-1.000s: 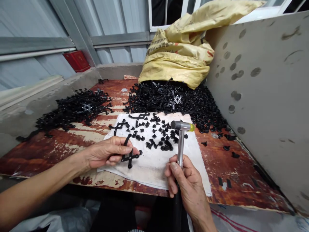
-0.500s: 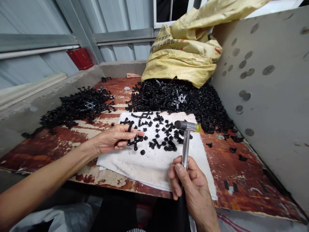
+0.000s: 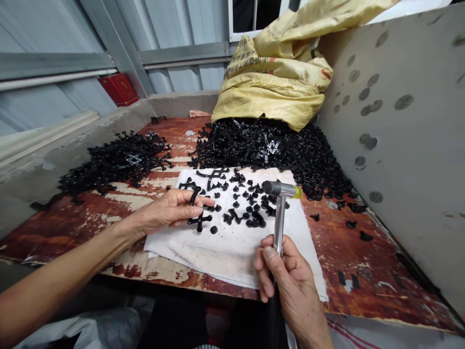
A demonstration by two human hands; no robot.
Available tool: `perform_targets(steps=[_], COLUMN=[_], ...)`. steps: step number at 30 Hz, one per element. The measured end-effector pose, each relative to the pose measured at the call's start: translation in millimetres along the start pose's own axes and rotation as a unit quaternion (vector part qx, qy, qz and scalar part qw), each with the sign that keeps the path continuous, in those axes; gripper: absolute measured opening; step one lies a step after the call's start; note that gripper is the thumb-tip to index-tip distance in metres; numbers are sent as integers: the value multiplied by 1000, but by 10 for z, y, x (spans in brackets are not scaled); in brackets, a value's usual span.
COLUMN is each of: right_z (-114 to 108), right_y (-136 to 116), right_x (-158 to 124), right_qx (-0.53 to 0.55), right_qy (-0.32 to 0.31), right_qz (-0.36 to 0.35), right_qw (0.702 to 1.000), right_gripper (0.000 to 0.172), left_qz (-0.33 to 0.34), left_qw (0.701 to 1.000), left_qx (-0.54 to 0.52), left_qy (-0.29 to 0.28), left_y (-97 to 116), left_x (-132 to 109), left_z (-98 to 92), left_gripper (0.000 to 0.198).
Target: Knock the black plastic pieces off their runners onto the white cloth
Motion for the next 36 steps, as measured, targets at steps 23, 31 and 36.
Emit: perform_targets(steps=[23, 31, 36], right_z=[70, 74, 74], right_y=[-63, -65, -61], right_x=[-53, -61, -64], right_qx=[17, 9, 13], right_qy=[37, 47, 55], right_qz=[21, 27, 34], right_qw=[999, 998, 998], right_gripper=[21, 24, 26], left_qz=[-77, -75, -76], left_qw=[967, 968, 972], left_qx=[-210, -209, -189], left_qy=[120, 115, 121], left_y=[-118, -180, -171], left_x=[9, 77, 70], left_z=[-190, -147, -187], left_gripper=[23, 24, 21])
Point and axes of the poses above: each hand's wrist, its own x-axis towards the middle knuckle, its own z-axis out of the palm, y = z × x, the point moved 4 cm from there along x, towards the middle knuckle, and after that the axes turned 4 degrees about z, right-handed, at the moved point
